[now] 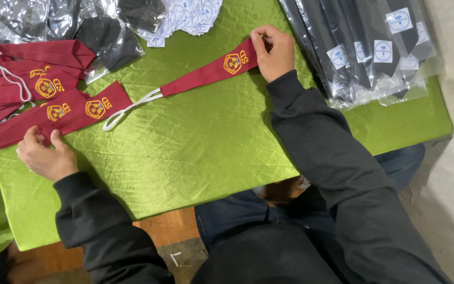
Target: The person folds a maroon necktie with a logo, tucks the elastic loop inside, and places it into a clear plastic bag. They smooth the bag and set it aside, then pick up another tie to repeat the process.
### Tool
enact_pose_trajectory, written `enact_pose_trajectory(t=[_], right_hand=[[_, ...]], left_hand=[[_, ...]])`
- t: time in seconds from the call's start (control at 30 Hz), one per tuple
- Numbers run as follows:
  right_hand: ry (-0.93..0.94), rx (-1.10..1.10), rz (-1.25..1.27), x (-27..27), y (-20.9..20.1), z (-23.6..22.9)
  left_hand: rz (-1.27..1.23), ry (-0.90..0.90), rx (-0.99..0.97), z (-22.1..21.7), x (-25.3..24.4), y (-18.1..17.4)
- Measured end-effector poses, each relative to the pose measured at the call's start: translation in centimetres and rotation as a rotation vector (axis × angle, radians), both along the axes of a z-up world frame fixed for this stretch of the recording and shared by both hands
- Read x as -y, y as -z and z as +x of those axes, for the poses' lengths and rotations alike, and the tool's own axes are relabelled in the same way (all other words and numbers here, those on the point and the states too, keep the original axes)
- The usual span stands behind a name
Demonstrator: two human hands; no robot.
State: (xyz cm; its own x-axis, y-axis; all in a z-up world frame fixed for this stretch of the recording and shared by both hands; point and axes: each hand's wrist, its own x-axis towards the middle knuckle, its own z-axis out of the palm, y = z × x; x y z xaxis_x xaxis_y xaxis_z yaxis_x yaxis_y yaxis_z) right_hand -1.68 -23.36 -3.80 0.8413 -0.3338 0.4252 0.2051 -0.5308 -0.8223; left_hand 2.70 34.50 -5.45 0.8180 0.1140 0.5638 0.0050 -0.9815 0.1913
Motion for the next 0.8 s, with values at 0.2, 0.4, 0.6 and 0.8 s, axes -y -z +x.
enact_pose_trajectory(t=[0.2,0.4,0.6,0.8], right_hand=[[0.018,-0.021,0.027,0.0,0.1,0.0],[0.020,-0.027,0.017,-0.2,-0.3,-0.1],[-0.018,-0.026,0.013,-0.3,-0.5,-0.2],[-0.210,-0.221,0.570,-0.6,-1.1,-0.3]], left_hand=[[-0.160,0.131,0.154,0.0,-0.5,-3.0],[-0.182,-0.272,0.242,4.5,-7.6,-0.9],[-0.077,0.655,0.396,-3.6,15.9,-7.4],[-0.825,1.222,-0.419,-12.5,35.3,-2.8]])
